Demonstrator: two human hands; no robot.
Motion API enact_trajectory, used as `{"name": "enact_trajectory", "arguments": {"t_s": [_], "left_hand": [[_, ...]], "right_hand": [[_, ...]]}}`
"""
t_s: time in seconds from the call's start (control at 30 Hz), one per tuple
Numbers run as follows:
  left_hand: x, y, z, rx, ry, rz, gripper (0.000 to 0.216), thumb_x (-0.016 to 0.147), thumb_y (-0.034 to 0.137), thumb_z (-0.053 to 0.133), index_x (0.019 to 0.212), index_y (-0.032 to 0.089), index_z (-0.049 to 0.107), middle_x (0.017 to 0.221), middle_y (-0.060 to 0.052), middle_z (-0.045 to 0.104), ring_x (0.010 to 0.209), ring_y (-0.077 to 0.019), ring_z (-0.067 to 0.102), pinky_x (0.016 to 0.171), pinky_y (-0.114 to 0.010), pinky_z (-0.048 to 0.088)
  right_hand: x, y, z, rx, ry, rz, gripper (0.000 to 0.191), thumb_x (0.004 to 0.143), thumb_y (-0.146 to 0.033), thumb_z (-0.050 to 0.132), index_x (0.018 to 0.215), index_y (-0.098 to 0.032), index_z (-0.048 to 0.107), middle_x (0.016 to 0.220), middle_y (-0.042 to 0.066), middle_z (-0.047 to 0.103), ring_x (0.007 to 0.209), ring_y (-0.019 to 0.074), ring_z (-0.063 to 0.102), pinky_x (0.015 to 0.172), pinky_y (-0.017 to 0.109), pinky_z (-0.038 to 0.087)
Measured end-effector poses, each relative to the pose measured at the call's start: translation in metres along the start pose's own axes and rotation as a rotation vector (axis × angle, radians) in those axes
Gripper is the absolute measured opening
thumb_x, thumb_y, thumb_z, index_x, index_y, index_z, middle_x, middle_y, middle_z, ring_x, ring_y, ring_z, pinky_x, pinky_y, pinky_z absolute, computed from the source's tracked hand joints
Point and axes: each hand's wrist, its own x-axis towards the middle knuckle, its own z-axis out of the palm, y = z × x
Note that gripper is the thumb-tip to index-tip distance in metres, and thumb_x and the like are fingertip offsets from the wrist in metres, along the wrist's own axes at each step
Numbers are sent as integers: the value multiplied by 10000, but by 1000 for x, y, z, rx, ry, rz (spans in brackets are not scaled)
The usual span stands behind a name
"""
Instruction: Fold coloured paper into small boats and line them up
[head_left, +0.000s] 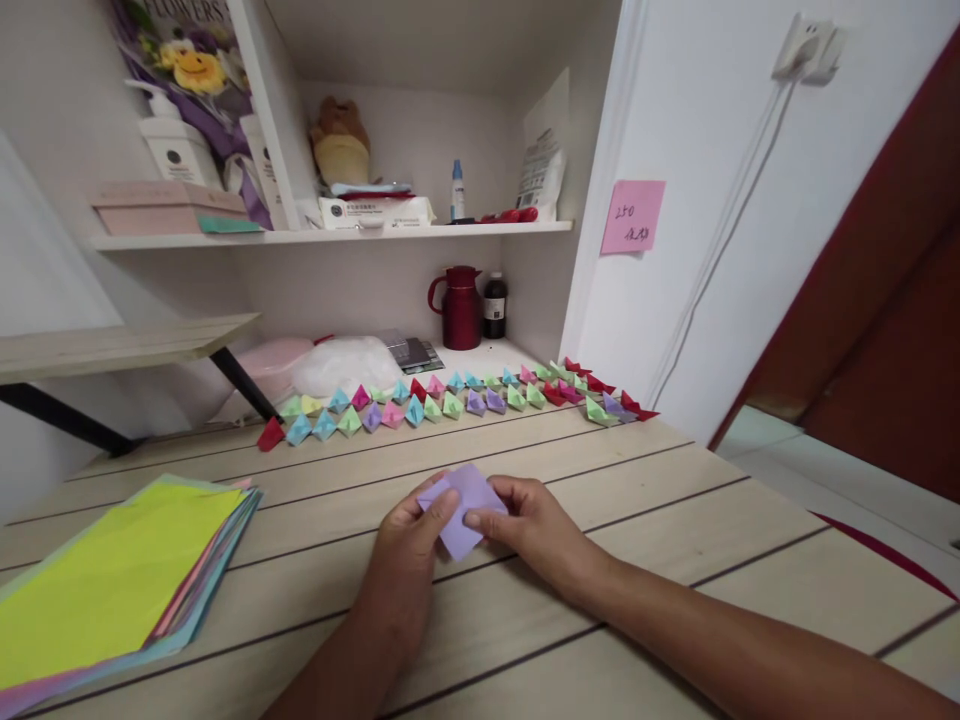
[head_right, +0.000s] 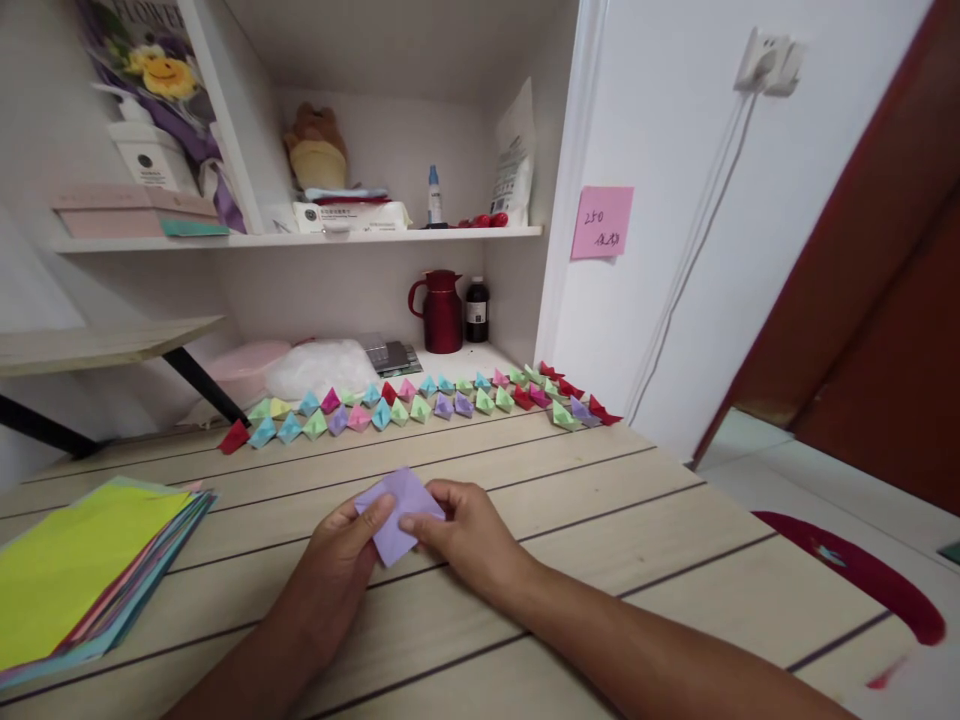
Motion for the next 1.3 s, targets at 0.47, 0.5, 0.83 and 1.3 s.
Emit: {"name": "enact_trajectory", "arguments": {"t_s": [0.47,0.5,0.83,1.3], "left_hand": [[14,-11,-14,423,23,215,255,666,373,755,829,176,753,1083,-67,638,947,-229,647,853,-338,526],[14,-11,-14,415,14,203,259,671,371,754,838,174,750,1064,-66,649,943,-228,648,853,-336,524],[6,-3,-11,1024,37,691,107,734,134,600,778,230,613,1050,-56,628,1082,-246,576,922,-412,455],[13,16,-22,1691,-159,1105,230,872,95,477,858,216,672,1037,-72,709,985,-247,632,1082,-542,245]], "right_hand": [[2,-5,-19,-92,24,-91,314,655,-431,780,720,-165,625,713,-12,591,674,137,498,629,255,387],[2,-5,-19,-116,26,-100,301,671,-428,767,740,-164,639,727,-6,602,691,145,510,645,261,399],[0,-4,-28,-923,134,-615,91,809,-137,598,754,-193,644,736,17,613,759,168,541,761,319,353],[1,2,-30,-1372,-23,-889,227,921,-148,453,862,-223,658,832,39,628,800,182,484,861,377,312]]}}
